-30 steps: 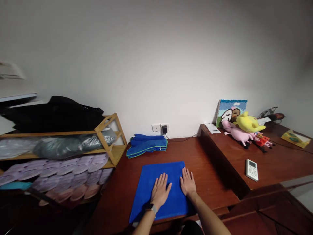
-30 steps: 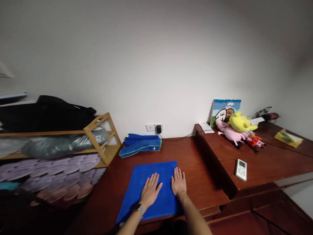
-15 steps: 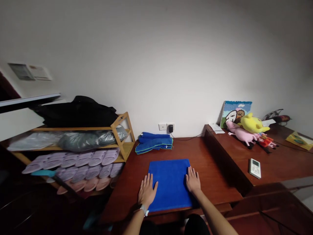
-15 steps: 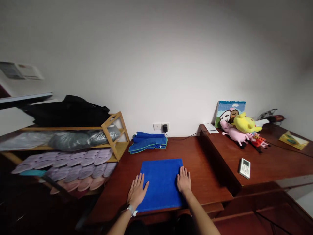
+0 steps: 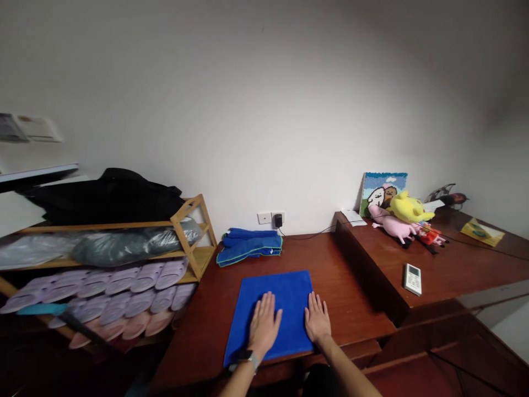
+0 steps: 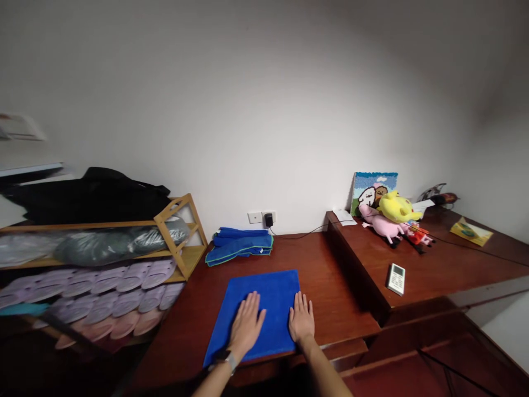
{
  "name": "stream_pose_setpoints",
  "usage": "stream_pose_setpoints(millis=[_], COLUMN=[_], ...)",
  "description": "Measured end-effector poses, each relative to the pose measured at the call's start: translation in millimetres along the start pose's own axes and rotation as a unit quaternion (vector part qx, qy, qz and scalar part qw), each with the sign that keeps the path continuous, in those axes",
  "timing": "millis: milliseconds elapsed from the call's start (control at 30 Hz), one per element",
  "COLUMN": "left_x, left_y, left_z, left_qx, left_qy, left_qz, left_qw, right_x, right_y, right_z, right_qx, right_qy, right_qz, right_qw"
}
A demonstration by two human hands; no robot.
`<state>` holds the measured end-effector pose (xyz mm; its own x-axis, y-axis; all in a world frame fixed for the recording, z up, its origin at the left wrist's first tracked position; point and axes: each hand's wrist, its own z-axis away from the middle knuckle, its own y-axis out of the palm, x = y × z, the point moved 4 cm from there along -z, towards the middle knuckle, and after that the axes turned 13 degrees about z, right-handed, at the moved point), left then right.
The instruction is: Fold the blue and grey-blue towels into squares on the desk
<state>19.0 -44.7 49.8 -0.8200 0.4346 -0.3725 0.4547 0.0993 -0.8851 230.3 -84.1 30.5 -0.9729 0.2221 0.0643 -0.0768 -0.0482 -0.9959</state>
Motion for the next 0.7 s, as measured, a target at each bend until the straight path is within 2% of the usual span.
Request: stream_pose_setpoints(millis=[67,133,200,233,267,333,467,533,600,633,700], left_x=[-45,-78,-90,-88,-79,-46,52,92,108,106,80], left_y=[24.3,46.9,60.0,61.5,59.7,47.5,8.6,-9.1,-25.6,-35.2,-59.9], left_z=[-3,-2,1,3,6,14,45,60,68,68,64], left_qx=[0.045,0.089,0.115,0.119,0.117,0.101,0.044,0.026,0.016,0.003,-0.05], left_qy=[0.044,0.059,0.052,0.042,0.029,-0.011,-0.125,-0.171,-0.2,-0.209,-0.216], left_qz=[0.042,0.068,0.076,0.074,0.069,0.048,-0.02,-0.053,-0.063,-0.058,-0.028], left_qw=[0.997,0.992,0.989,0.989,0.99,0.994,0.991,0.984,0.978,0.976,0.975], right_x=[-1,-2,-2,-2,-2,-2,-1,-1,-1,-1,-1], right_y=[-1,-1,-1,-1,-1,0,3,5,5,3,-4], right_z=[1,1,2,2,1,1,-1,-1,0,1,3], right_qx=[0.002,0.006,0.006,0.006,0.005,0.002,-0.005,-0.005,0.0,0.002,0.003], right_qy=[-0.006,-0.013,-0.018,-0.017,-0.014,-0.008,0.0,0.002,0.006,0.006,-0.003], right_qz=[0.003,0.007,0.008,0.007,0.007,0.005,0.002,0.002,0.007,0.012,0.022], right_qw=[1.0,1.0,1.0,1.0,1.0,1.0,1.0,1.0,1.0,1.0,1.0])
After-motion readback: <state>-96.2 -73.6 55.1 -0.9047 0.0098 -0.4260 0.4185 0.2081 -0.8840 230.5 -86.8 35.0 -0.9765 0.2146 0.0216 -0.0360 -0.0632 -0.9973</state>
